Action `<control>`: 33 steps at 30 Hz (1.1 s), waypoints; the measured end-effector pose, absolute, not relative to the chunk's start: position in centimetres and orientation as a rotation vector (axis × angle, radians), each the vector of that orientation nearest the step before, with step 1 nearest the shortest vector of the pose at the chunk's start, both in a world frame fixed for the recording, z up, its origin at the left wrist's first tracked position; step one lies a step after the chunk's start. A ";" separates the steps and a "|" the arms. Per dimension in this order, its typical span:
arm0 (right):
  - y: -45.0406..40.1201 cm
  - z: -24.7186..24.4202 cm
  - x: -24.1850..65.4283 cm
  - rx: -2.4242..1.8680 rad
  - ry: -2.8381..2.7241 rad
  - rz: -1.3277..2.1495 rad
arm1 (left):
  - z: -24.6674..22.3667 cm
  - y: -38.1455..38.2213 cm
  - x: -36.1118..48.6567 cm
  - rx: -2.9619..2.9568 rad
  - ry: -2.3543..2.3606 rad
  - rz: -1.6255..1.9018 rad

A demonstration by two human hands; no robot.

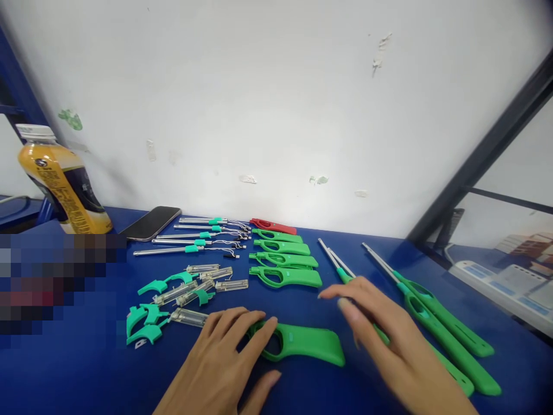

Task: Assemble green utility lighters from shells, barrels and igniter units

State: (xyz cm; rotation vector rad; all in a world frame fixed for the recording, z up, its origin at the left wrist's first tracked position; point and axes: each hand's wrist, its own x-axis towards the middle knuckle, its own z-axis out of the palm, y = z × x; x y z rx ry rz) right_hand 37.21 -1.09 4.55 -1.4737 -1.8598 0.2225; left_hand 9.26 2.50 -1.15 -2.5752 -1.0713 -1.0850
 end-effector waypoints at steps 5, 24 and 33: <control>-0.5 4.7 37.7 -1.302 -1.797 -0.033 | -0.5 3.1 9.8 -2.586 -1.061 -1.101; -0.7 2.7 38.3 -1.586 -2.111 0.176 | -1.9 2.8 7.5 -2.774 -0.950 -1.114; -0.5 3.4 35.7 -1.456 -2.312 0.143 | -0.8 2.5 7.2 -2.582 -0.932 -1.210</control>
